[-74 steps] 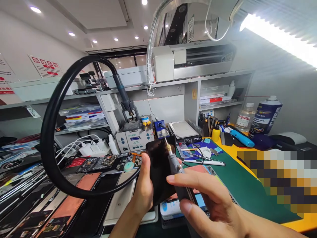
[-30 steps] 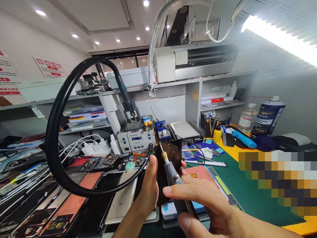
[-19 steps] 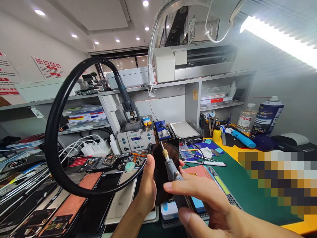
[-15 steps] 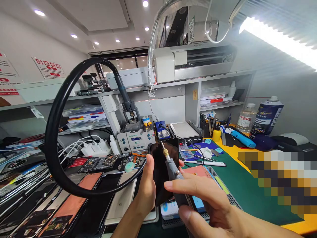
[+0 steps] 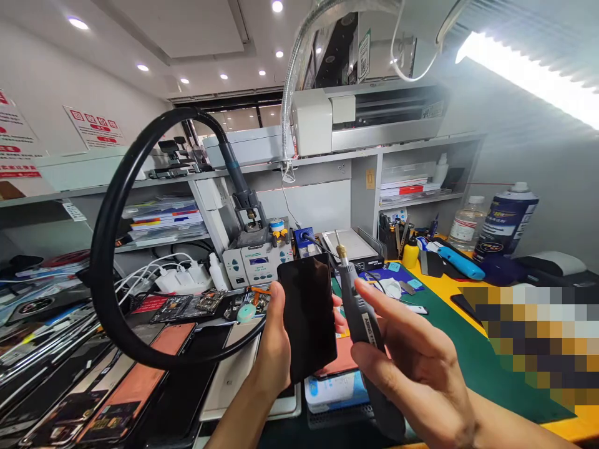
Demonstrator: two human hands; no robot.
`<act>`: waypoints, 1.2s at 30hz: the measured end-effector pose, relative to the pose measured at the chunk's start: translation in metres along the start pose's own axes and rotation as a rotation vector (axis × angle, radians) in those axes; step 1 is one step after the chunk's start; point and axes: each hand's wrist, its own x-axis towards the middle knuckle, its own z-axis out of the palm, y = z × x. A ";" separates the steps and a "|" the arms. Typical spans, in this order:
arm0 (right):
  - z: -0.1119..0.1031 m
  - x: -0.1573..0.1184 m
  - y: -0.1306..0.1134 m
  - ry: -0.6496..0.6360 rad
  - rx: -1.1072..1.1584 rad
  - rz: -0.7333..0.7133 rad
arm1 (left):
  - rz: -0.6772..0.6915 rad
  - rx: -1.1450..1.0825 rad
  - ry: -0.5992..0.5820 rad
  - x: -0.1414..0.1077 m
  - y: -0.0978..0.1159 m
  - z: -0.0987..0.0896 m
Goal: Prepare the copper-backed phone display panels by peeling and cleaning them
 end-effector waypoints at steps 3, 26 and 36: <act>0.002 0.007 -0.005 -0.040 0.305 0.246 | -0.040 -0.012 0.017 0.000 -0.002 -0.001; 0.018 0.013 -0.003 -0.220 0.815 0.817 | -0.104 0.024 -0.031 0.005 -0.005 -0.002; 0.017 0.012 -0.002 -0.230 0.817 0.813 | 0.026 0.145 -0.042 0.009 -0.007 -0.009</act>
